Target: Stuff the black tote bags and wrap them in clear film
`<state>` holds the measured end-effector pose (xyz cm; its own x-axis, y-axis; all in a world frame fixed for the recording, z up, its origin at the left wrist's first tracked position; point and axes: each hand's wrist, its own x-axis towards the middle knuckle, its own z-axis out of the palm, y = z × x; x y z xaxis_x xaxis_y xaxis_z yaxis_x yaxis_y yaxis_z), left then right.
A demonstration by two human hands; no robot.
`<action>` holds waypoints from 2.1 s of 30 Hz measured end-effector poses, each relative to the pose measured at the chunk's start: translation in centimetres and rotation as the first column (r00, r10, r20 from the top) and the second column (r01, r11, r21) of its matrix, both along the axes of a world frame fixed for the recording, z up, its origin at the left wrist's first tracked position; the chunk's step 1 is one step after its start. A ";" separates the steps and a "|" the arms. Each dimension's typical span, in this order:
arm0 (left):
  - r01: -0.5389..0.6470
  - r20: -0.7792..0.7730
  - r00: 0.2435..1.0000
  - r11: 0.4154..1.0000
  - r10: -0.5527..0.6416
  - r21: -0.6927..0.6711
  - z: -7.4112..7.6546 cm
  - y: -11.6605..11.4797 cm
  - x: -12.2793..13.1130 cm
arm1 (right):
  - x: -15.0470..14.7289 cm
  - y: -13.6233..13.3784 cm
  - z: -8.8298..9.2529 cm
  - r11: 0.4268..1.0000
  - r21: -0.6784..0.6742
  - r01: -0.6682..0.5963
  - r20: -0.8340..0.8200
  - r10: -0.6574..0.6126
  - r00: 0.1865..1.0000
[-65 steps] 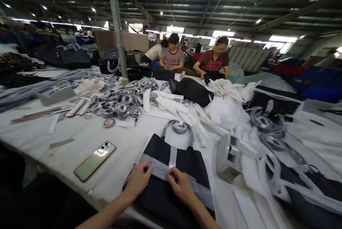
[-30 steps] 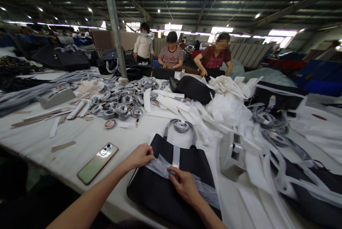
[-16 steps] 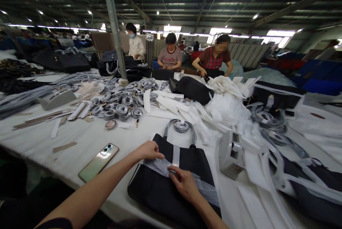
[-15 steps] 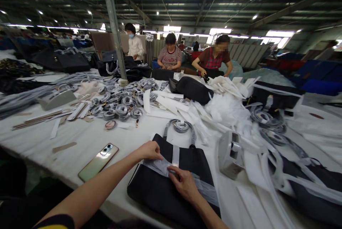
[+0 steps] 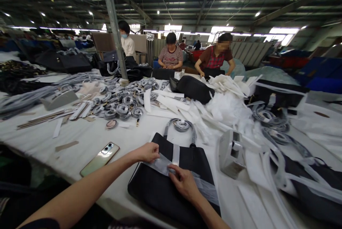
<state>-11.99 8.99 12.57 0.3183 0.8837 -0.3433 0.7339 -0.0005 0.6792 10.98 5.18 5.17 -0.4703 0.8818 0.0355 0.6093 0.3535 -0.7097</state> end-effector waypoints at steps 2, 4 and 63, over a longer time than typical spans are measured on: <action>-0.019 0.002 1.000 0.998 0.019 -0.055 -0.7 -0.3 -0.6 | 0.0 0.0 0.0 1.000 -0.002 -0.007 0.009 0.007 1.000; -0.037 0.000 0.999 0.996 0.037 -0.080 -1.3 -0.6 -1.1 | 0.1 0.1 -0.1 1.000 0.000 -0.018 0.013 0.018 1.000; -0.410 0.348 0.862 0.910 0.368 0.054 -6.1 -3.7 -8.5 | -2.4 8.1 1.3 0.941 -0.084 0.329 -0.207 -0.340 0.917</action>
